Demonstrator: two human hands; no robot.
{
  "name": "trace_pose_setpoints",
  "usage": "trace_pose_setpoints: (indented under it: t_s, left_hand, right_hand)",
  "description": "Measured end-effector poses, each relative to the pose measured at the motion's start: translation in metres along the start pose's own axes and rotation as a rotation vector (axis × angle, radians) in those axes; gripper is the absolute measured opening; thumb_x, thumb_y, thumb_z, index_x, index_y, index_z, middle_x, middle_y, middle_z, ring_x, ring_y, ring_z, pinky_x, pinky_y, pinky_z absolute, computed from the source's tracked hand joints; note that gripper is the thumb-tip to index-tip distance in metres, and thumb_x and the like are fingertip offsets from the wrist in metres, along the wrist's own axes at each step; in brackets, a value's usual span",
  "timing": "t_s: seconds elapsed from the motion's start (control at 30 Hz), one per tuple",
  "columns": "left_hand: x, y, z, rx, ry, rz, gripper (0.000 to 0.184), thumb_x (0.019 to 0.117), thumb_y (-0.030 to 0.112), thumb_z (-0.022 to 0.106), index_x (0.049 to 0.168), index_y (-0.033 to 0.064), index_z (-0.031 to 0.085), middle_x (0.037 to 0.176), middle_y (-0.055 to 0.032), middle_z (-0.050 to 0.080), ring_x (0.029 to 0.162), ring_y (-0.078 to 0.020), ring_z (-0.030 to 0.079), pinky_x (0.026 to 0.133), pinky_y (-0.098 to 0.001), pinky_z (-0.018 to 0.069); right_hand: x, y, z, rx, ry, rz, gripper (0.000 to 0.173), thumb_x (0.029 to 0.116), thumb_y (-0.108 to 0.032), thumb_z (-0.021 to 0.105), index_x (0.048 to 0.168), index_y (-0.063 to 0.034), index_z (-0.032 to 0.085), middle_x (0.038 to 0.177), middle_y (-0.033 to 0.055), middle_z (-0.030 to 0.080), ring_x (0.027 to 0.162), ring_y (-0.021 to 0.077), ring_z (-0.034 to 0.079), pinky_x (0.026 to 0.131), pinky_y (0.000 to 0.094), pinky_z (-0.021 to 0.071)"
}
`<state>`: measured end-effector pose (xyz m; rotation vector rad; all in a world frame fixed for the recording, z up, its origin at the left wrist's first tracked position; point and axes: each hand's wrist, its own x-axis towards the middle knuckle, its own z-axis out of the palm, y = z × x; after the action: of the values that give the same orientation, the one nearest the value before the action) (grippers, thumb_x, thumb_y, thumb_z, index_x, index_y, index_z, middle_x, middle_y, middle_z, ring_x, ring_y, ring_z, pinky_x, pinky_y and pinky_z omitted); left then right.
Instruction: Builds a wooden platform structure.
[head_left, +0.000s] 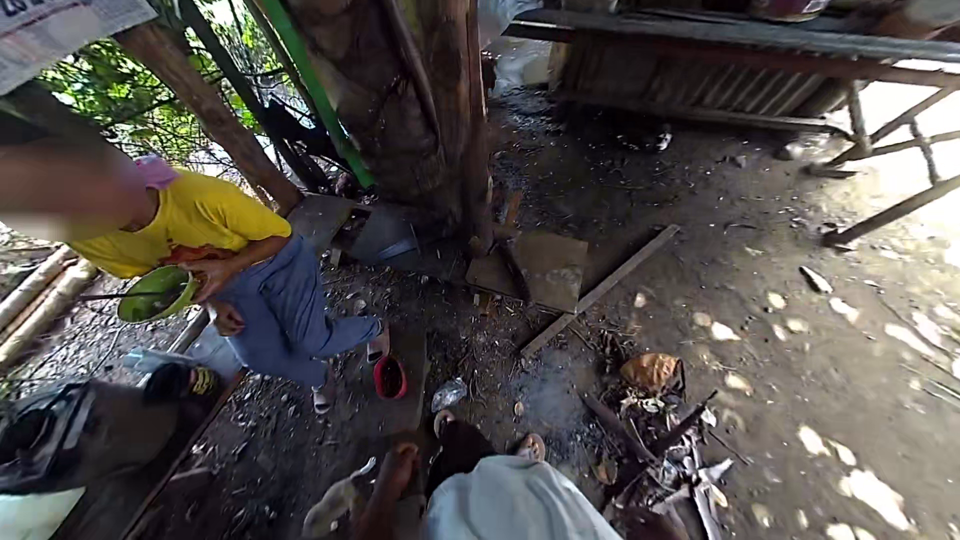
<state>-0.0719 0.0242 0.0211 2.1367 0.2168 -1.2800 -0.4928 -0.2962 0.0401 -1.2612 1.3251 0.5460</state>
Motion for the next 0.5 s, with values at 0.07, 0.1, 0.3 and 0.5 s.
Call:
trace_pose_setpoints:
  t_s: [0.07, 0.1, 0.3, 0.5]
  left_hand:
    - [-0.017, -0.012, 0.004, 0.000, -0.001, -0.061, 0.037, 0.1108, 0.024, 0.048, 0.137, -0.0001, 0.059, 0.124, -0.0214, 0.069, 0.109, -0.0327, 0.070, 0.095, -0.0516, 0.0557]
    - [-0.023, -0.018, 0.007, -0.041, 0.000, -0.095, 0.038, 0.1113, 0.025, 0.046, 0.138, -0.0004, 0.058, 0.122, -0.0216, 0.069, 0.105, -0.0324, 0.071, 0.091, -0.0510, 0.0570]
    - [-0.007, -0.027, 0.007, -0.100, -0.023, -0.200, 0.039, 0.1114, 0.027, 0.046, 0.138, 0.0011, 0.056, 0.117, -0.0201, 0.071, 0.097, -0.0324, 0.071, 0.085, -0.0515, 0.0581]
    - [0.061, 0.063, -0.006, -0.032, -0.001, -0.056, 0.038, 0.1102, 0.028, 0.048, 0.136, 0.0017, 0.060, 0.121, -0.0219, 0.068, 0.102, -0.0339, 0.070, 0.089, -0.0537, 0.0581]
  right_hand:
    - [0.007, 0.001, -0.017, 0.036, 0.018, 0.035, 0.038, 0.1080, -0.023, 0.053, 0.139, -0.0020, 0.058, 0.117, 0.0219, 0.070, 0.095, 0.0320, 0.072, 0.082, 0.0515, 0.0591]
    - [0.012, 0.001, -0.025, 0.059, 0.029, 0.055, 0.037, 0.1086, -0.022, 0.051, 0.139, -0.0012, 0.057, 0.117, 0.0229, 0.070, 0.095, 0.0327, 0.072, 0.082, 0.0518, 0.0596]
    - [0.035, -0.019, -0.042, 0.123, 0.043, 0.107, 0.037, 0.1089, -0.020, 0.050, 0.142, -0.0026, 0.053, 0.114, 0.0225, 0.069, 0.091, 0.0329, 0.072, 0.079, 0.0511, 0.0601]
    - [0.030, -0.071, -0.024, 0.062, 0.038, 0.114, 0.039, 0.1088, -0.022, 0.051, 0.140, 0.0002, 0.056, 0.117, 0.0218, 0.069, 0.093, 0.0292, 0.072, 0.082, 0.0487, 0.0594]
